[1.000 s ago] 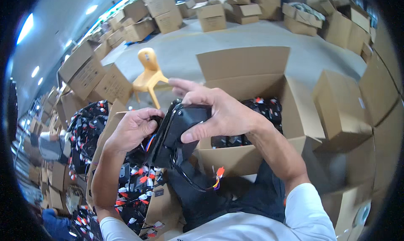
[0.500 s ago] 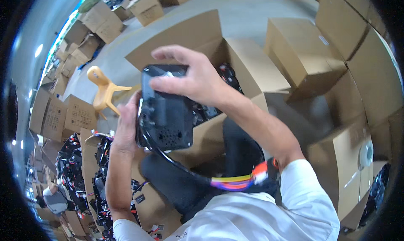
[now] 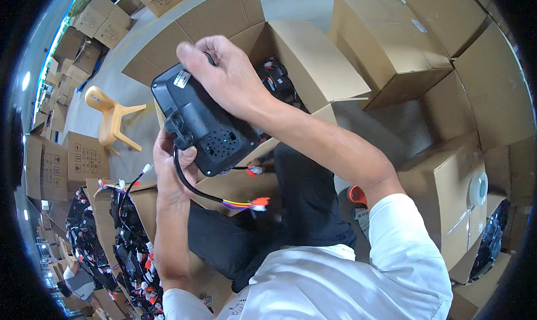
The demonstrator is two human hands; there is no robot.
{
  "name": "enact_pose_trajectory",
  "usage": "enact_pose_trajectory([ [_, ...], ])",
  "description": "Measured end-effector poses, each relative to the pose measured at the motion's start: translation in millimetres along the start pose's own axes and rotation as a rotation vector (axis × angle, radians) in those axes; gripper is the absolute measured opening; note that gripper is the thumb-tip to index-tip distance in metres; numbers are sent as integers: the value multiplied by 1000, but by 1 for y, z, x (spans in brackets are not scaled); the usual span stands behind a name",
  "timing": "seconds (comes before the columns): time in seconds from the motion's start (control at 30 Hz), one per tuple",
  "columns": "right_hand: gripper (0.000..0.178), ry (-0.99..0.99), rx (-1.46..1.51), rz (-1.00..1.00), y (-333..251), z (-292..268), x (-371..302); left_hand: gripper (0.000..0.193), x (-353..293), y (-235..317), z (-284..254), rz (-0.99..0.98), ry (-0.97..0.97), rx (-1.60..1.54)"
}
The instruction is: The person takes electronic display units with wire harnesses from a cardboard box, handles and sorts the wiring connectors by hand, and places the devices into an adjacent cardboard box.
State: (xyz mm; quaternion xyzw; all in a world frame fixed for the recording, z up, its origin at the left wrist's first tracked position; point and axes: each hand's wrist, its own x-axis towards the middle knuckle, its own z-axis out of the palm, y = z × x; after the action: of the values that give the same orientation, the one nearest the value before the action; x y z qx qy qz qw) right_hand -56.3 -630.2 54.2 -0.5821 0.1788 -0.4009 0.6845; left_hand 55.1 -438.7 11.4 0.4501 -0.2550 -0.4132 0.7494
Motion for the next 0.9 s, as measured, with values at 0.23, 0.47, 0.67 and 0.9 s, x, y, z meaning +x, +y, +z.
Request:
enact_pose_trajectory([
  [0.23, 100, -93, -148, 41, 30, -25, 3, 94, 59, -28, -19, 1, -79, -136],
  [0.47, 75, -190, -540, -7, 75, -85, 154, 73, 126, -24, -109, -312, -320, 914],
  [0.67, 71, -92, -1162, 764, 322, -179, 130, 66, 165, -65, -169, 486, -74, 1722],
  [0.9, 78, 31, -1089, 925, 417, -250, 127, 70, 152, -74, -185, 401, -157, 1736],
])
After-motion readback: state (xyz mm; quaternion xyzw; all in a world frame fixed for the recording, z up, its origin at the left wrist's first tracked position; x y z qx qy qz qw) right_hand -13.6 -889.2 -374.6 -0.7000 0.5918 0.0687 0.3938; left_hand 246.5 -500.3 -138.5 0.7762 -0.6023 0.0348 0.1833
